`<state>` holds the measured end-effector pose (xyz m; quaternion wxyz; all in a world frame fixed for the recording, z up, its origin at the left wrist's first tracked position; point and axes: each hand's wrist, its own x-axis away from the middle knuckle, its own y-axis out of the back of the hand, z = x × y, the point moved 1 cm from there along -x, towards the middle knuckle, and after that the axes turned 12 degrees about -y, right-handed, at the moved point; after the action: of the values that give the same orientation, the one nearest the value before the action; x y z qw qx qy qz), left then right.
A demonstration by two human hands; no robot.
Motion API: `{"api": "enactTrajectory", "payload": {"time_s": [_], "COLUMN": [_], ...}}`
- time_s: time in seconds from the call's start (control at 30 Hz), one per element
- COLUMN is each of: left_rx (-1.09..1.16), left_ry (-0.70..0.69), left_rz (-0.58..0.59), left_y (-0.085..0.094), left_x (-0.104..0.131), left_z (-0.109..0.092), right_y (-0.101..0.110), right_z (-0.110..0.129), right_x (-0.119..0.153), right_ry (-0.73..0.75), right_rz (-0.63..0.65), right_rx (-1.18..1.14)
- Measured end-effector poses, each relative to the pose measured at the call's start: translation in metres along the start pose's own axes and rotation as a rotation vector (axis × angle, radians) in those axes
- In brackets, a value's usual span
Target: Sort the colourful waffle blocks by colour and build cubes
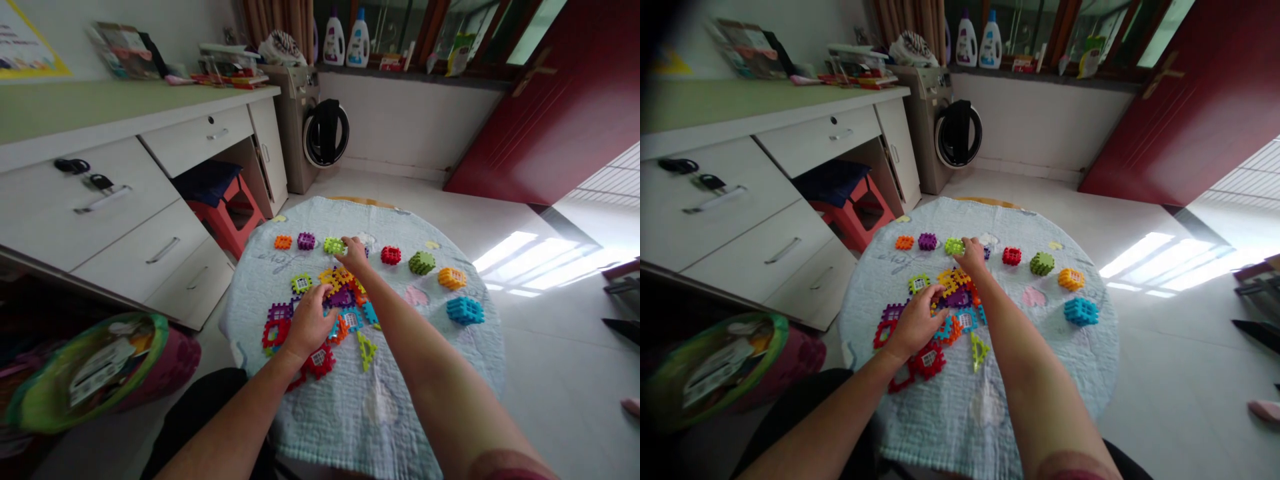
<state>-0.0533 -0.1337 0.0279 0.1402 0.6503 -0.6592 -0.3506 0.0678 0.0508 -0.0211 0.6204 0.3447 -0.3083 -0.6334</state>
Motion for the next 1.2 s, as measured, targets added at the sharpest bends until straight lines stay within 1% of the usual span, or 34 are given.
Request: {"api": "enactTrajectory", "payload": {"time_s": [0.13,0.27,0.4,0.5,0.57,0.63,0.67,0.73,0.83,0.9,0.93,0.97,1.03,1.1,1.2], "left_rx": [0.016,0.025,0.024,0.018,0.015,0.023,0.028,0.034,0.029,0.026,0.026,0.027,0.031,0.031,0.024], "left_ry": [0.014,0.02,0.018,0.017,0.023,0.026,0.025,0.019,0.015,0.018,0.02,0.021,0.027,0.031,0.032], "left_rz": [0.016,0.029,0.034,0.043,0.05,0.054,0.053,0.05,0.062,0.072,0.075,0.076,0.081,0.083,0.09], "left_y": [0.002,0.0,-0.002,-0.001,0.0,0.001,0.001,0.002,0.0,-0.002,-0.003,-0.003,-0.005,-0.006,-0.005], "left_x": [0.0,0.0,0.0,0.001,0.001,0.001,0.001,0.002,0.002,0.003,0.003,0.003,0.003,0.002,0.003], "left_z": [-0.003,-0.002,0.001,0.001,0.0,0.0,-0.001,-0.001,-0.001,-0.002,-0.002,-0.002,-0.001,-0.001,0.0], "right_y": [-0.008,-0.013,-0.016,-0.008,0.006,0.03,0.045,0.08,0.134,0.163,0.173,0.181,0.188,0.186,0.177], "right_z": [0.002,0.001,0.001,0.002,-0.002,-0.014,-0.025,-0.055,-0.113,-0.151,-0.167,-0.18,-0.197,-0.202,-0.198], "right_x": [-0.015,-0.023,-0.022,-0.017,-0.014,-0.01,-0.009,-0.006,0.002,0.009,0.013,0.017,0.023,0.027,0.026], "right_ry": [-0.019,-0.003,-0.014,0.018,0.054,0.086,0.097,0.057,-0.082,-0.175,-0.223,-0.264,-0.298,-0.285,-0.248], "right_rz": [0.011,0.022,0.022,-0.01,-0.049,-0.096,-0.116,-0.166,-0.219,-0.225,-0.228,-0.224,-0.205,-0.176,-0.124], "right_rx": [0.026,0.056,0.06,0.034,-0.001,-0.042,-0.059,-0.061,-0.004,0.045,0.065,0.089,0.129,0.162,0.207]}}
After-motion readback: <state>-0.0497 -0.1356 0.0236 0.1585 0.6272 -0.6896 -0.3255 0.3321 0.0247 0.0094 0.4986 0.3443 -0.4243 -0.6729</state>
